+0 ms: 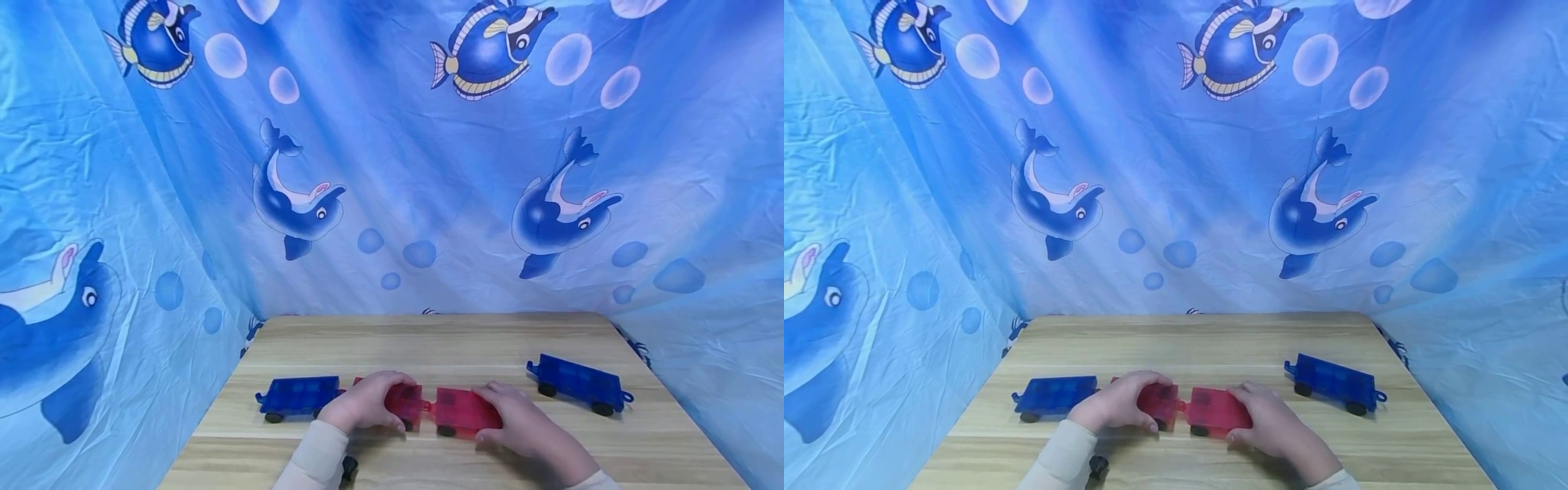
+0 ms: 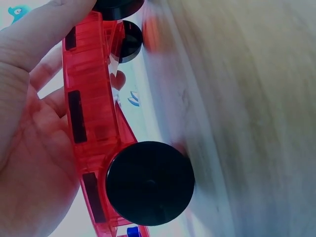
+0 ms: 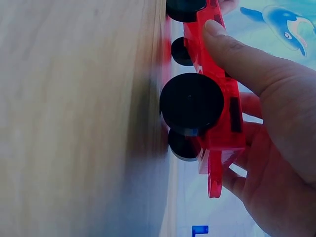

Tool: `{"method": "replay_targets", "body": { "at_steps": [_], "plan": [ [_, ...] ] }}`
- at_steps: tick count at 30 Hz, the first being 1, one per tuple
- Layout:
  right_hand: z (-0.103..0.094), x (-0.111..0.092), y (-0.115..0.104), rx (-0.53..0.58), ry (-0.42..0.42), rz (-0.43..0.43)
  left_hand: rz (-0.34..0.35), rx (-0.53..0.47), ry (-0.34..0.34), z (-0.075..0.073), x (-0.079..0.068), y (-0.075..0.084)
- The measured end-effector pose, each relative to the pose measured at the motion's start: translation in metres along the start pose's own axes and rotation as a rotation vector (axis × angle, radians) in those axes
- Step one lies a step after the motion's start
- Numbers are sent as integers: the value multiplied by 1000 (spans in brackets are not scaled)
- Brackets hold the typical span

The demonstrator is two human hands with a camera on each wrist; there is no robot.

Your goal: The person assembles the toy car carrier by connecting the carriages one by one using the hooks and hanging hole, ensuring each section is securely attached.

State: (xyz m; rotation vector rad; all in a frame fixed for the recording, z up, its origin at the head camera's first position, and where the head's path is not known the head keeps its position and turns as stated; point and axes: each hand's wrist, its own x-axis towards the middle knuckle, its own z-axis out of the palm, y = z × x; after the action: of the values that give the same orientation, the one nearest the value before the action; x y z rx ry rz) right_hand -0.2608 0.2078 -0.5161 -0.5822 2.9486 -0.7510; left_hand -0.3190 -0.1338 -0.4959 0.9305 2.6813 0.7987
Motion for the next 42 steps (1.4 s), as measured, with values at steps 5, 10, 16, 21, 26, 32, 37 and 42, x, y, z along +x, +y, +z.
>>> {"method": "replay_targets", "body": {
  "at_steps": [5, 10, 16, 21, 26, 32, 37, 42],
  "plan": [
    [-3, -1, 1, 16, 3, 8, -3, -2, -1, -2, -2, -2],
    [-11, -2, 6, 29, 46, 29, -5, 2, 15, -3, -3, -6],
    [-26, -7, 23, 49, 147, -6, -26, -6, 16, -4, -5, -11],
    [-37, -14, 40, 51, 191, 44, -33, -22, 13, -6, -7, -14],
    [-49, -22, 56, 26, 228, 90, -48, -35, 19, -10, -11, -14],
    [-59, -31, 82, -15, 307, 91, -54, -41, 19, -13, -14, -16],
    [-66, -41, 101, -34, 346, 127, -46, -37, 13, -15, -15, -17],
    [-70, -48, 117, -45, 348, 155, -51, -44, 0, -17, -15, -19]
  ]
}}
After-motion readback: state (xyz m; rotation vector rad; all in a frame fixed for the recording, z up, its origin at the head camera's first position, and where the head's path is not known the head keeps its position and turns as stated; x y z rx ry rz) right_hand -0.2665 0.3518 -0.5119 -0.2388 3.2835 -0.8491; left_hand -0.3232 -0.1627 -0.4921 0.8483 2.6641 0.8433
